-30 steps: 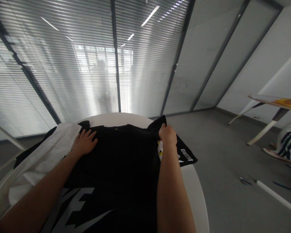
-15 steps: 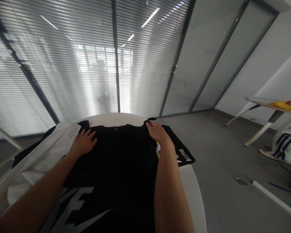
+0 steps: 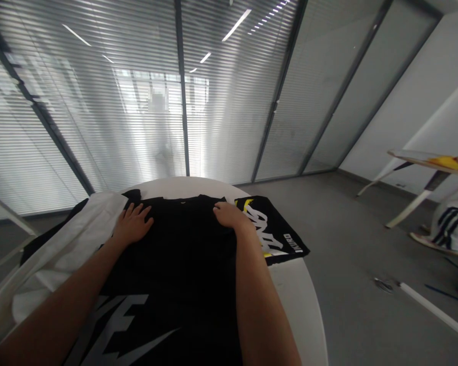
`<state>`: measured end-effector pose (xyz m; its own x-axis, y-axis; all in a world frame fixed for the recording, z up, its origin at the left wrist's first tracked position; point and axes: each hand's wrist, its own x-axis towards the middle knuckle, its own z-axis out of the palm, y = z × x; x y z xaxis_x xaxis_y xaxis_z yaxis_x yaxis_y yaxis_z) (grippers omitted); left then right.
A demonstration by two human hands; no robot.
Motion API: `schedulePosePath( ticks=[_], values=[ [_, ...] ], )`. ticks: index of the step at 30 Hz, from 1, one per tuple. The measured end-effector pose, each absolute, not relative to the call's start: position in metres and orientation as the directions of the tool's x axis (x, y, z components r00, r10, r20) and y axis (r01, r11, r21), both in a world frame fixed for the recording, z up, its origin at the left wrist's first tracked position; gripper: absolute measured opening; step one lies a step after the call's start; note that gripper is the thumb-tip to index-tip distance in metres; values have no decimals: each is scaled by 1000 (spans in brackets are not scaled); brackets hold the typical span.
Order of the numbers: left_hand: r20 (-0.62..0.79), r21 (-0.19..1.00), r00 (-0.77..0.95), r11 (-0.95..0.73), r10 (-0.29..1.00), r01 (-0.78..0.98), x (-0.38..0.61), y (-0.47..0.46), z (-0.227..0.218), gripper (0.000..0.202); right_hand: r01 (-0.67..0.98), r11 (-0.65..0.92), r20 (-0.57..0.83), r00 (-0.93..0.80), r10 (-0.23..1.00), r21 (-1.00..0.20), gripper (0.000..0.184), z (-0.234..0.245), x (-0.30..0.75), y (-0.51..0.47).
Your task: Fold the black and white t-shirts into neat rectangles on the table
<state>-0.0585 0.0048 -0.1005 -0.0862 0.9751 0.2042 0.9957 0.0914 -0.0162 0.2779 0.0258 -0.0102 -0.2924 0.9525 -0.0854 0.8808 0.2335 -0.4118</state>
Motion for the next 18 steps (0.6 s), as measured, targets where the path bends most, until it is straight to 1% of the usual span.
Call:
schedulePosePath(
  ticks=[2, 3, 5, 8, 11, 13, 18],
  values=[
    [195, -11, -93, 97, 976, 995, -58, 5, -100, 62, 879, 265, -6, -291, 957, -397, 46, -17, 269, 30],
    [191, -9, -95, 99, 977, 995, -58, 5, -100, 62, 882, 254, 5, -275, 962, -397, 49, -23, 264, 32],
    [188, -8, -97, 100, 977, 995, -58, 5, -100, 61, 903, 195, -4, -213, 977, -383, 56, -39, 253, 34],
    [188, -10, -95, 99, 977, 995, -59, 6, -100, 61, 940, 95, -38, -113, 993, -329, 63, -68, 242, 34],
    [185, -13, -96, 100, 978, 995, -59, 6, -100, 62, 960, 109, -22, -119, 993, -259, 61, -91, 238, 33],
    [185, -14, -96, 100, 978, 995, -59, 6, -101, 62, 962, 139, 3, -142, 990, -236, 58, -99, 238, 34],
    [191, -9, -97, 100, 977, 995, -59, 6, -100, 61, 945, 190, 71, -177, 982, -265, 51, -95, 239, 36]
  ],
)
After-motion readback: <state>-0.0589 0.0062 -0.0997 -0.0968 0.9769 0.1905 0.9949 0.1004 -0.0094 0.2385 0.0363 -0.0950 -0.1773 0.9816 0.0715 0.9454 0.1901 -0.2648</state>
